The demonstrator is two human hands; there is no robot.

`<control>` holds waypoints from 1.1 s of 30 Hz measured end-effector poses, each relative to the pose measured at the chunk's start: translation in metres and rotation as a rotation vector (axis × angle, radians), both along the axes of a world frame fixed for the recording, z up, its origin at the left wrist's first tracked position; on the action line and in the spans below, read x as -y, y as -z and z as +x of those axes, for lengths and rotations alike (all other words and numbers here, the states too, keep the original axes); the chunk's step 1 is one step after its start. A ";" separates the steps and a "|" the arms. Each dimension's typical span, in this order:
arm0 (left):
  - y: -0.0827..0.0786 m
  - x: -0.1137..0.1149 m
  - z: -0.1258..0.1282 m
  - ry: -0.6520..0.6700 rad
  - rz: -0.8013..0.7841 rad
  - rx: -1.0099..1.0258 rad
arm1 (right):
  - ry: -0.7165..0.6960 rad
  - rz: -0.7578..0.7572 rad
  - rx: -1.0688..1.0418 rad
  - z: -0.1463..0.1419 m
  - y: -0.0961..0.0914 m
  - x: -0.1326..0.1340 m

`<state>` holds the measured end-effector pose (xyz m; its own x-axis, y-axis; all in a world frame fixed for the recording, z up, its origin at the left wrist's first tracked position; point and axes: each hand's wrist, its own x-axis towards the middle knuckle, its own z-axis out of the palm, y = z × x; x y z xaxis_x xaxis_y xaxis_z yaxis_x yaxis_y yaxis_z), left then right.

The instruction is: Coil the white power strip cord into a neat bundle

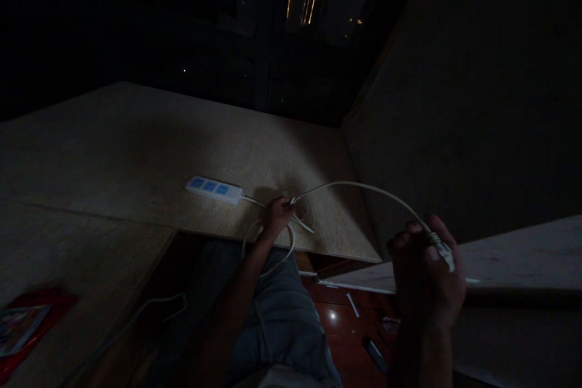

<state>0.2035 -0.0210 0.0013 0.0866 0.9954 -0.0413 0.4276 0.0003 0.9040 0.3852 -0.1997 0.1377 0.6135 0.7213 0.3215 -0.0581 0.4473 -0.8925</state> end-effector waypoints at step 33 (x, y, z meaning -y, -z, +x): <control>-0.029 0.016 0.021 0.061 -0.288 0.997 | -0.735 -0.179 0.809 -0.168 0.054 -0.062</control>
<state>0.2248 -0.0369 0.0299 0.2615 0.9520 -0.1591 -0.5071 0.2758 0.8166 0.2176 -0.1376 0.0835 -0.3269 0.8999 0.2887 0.3734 0.4036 -0.8353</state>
